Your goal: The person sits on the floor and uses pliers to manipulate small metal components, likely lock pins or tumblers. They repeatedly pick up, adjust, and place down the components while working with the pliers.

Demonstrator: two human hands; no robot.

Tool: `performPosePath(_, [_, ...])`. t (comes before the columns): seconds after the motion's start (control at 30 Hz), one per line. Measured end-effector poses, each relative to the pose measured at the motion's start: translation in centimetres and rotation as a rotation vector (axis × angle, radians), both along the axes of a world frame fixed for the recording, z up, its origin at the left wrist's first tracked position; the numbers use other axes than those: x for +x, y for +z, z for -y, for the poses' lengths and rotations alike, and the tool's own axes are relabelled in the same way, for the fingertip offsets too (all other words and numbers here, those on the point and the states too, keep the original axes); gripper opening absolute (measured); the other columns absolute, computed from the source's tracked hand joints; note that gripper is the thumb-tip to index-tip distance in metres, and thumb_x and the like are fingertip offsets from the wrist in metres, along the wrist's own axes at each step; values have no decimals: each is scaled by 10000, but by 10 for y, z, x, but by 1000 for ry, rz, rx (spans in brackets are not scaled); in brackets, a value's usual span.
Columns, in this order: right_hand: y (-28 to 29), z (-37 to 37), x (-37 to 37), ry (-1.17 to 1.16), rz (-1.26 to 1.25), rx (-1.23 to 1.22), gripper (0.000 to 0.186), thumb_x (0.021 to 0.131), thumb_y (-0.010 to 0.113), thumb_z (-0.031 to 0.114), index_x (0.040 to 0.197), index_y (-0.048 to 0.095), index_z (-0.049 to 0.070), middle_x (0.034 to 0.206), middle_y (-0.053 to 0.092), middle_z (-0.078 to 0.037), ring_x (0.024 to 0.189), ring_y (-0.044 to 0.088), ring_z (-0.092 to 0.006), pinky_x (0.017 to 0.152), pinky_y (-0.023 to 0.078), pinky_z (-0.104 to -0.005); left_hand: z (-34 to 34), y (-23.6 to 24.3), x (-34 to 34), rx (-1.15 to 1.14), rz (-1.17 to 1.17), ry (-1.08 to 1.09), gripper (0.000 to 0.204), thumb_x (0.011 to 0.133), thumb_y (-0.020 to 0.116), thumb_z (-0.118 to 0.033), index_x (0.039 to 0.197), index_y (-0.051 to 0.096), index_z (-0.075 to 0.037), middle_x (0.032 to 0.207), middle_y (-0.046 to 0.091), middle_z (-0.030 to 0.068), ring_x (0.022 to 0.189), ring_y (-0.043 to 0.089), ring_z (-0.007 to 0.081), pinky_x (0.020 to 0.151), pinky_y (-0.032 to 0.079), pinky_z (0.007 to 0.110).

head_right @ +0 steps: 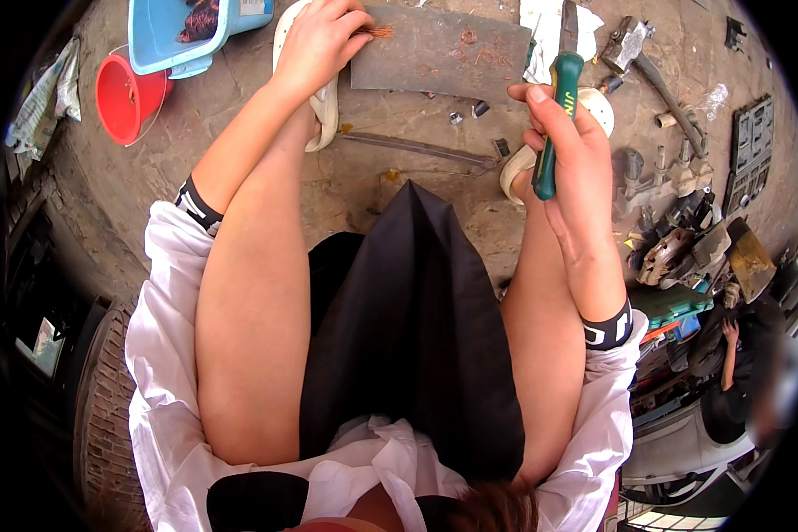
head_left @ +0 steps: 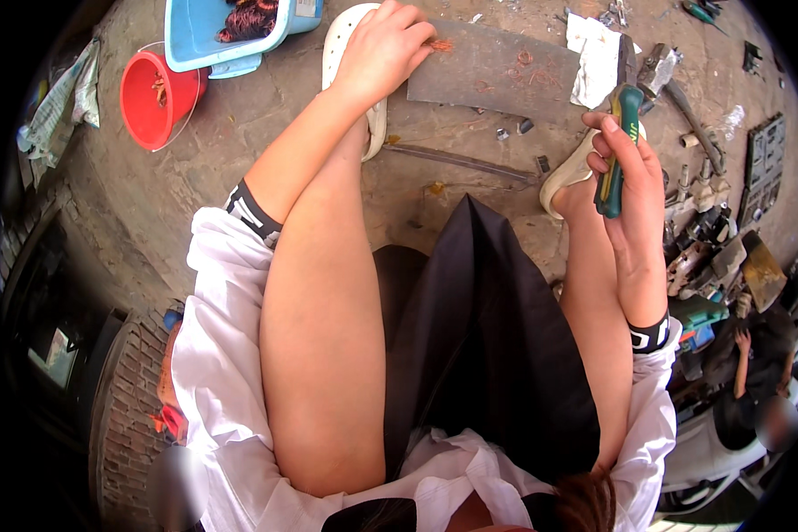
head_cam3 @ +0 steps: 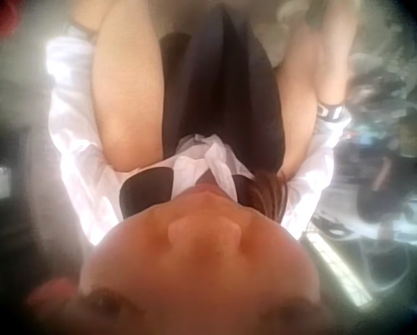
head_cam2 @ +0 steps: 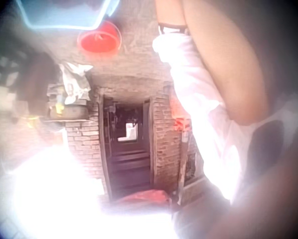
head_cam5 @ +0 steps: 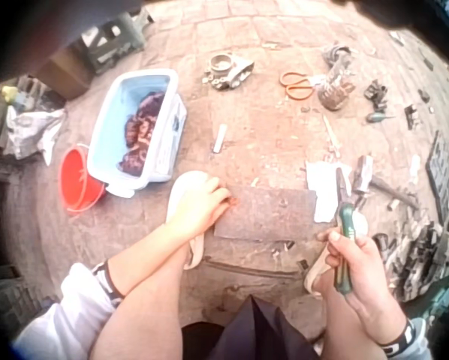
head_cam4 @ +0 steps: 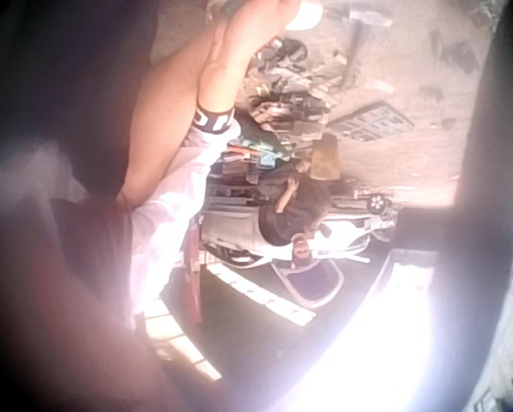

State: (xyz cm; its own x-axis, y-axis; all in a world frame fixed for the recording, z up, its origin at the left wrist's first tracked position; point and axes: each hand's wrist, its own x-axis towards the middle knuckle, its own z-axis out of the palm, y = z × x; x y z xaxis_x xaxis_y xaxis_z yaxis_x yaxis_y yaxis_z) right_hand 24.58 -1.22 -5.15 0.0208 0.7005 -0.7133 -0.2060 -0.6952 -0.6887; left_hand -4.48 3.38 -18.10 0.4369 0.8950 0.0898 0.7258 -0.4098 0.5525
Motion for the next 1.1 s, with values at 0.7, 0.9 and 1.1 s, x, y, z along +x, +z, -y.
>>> performPosePath(0.7, [-3, 2, 1, 46, 60, -60, 240, 902, 679, 243, 1003, 698, 26, 731, 457, 67, 707, 417, -41, 573, 338, -189, 5, 13, 23, 40, 75, -78, 190, 746, 731, -118, 915, 644, -99, 904, 583, 47, 925, 572, 267, 792, 486, 391])
performPosePath(0.9, [-2, 2, 3, 51, 51, -59, 223, 898, 686, 242, 984, 701, 36, 745, 489, 69, 716, 427, -36, 638, 364, -188, 11, 7, 41, -31, -6, -263, 232, 750, 735, -105, 966, 651, -105, 959, 573, 10, 1007, 524, 225, 882, 461, 362])
performPosePath(1.1, [-2, 4, 8, 50, 50, -60, 230, 900, 689, 244, 995, 707, 35, 785, 540, 63, 716, 429, -17, 700, 380, -190, 2, 11, 57, 28, -7, -225, 146, 774, 711, -108, 894, 633, -75, 884, 599, 53, 912, 579, 240, 819, 484, 368])
